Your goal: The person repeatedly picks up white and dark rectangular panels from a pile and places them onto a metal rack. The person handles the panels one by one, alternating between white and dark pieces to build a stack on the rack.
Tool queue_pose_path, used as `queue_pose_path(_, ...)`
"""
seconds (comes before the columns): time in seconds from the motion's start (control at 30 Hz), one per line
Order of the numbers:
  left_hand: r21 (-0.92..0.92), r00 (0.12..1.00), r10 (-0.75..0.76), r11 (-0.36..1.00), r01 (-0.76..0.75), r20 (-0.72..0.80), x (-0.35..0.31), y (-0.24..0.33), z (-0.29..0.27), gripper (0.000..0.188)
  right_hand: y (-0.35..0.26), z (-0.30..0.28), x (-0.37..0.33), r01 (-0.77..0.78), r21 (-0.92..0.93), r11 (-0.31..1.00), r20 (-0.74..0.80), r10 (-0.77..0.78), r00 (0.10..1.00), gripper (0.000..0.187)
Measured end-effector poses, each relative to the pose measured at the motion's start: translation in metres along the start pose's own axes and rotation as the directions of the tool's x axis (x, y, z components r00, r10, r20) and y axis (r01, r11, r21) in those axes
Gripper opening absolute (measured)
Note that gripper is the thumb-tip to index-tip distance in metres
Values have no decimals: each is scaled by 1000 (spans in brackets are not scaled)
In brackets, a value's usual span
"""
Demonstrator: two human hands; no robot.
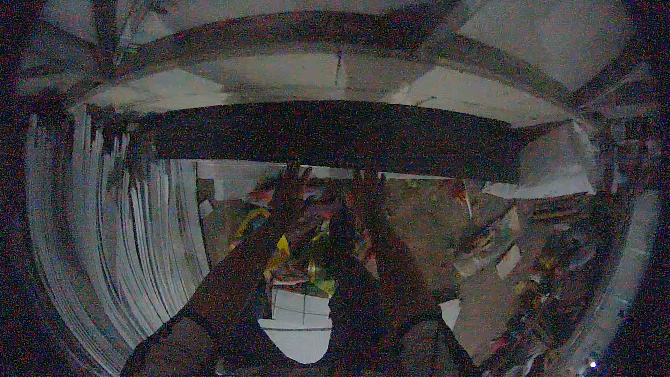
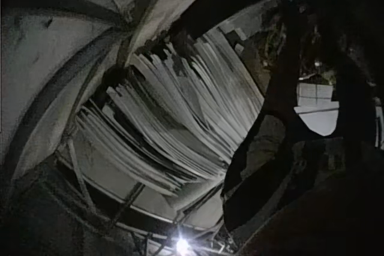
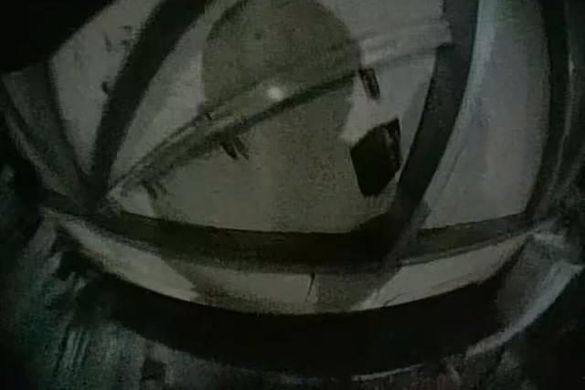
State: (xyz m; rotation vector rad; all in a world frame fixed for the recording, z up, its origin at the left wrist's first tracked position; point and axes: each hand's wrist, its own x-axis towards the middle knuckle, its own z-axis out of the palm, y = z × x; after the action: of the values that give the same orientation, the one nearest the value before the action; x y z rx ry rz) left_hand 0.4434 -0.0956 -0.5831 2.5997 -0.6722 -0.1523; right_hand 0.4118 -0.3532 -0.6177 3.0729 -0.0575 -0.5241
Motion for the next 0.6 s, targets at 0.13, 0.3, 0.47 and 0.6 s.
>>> queue_pose_path(0.13,-35,986,116,992,-121,-124,39,-13,43,83,33,49,31,52,-134,990,-162,-74,984,79)
queue_pose_path(0.3,484,981,192,861,-157,-23,71,-46,113,88,50,64,66,167,-71,983,-380,-182,907,77)
queue_pose_path(0.47,334,969,245,916,-224,-22,95,-54,113,93,70,69,67,325,-211,922,-569,-386,726,74)
queue_pose_path(0.6,477,872,468,805,-353,-143,102,-75,134,89,93,80,76,390,-256,884,-628,-459,628,69)
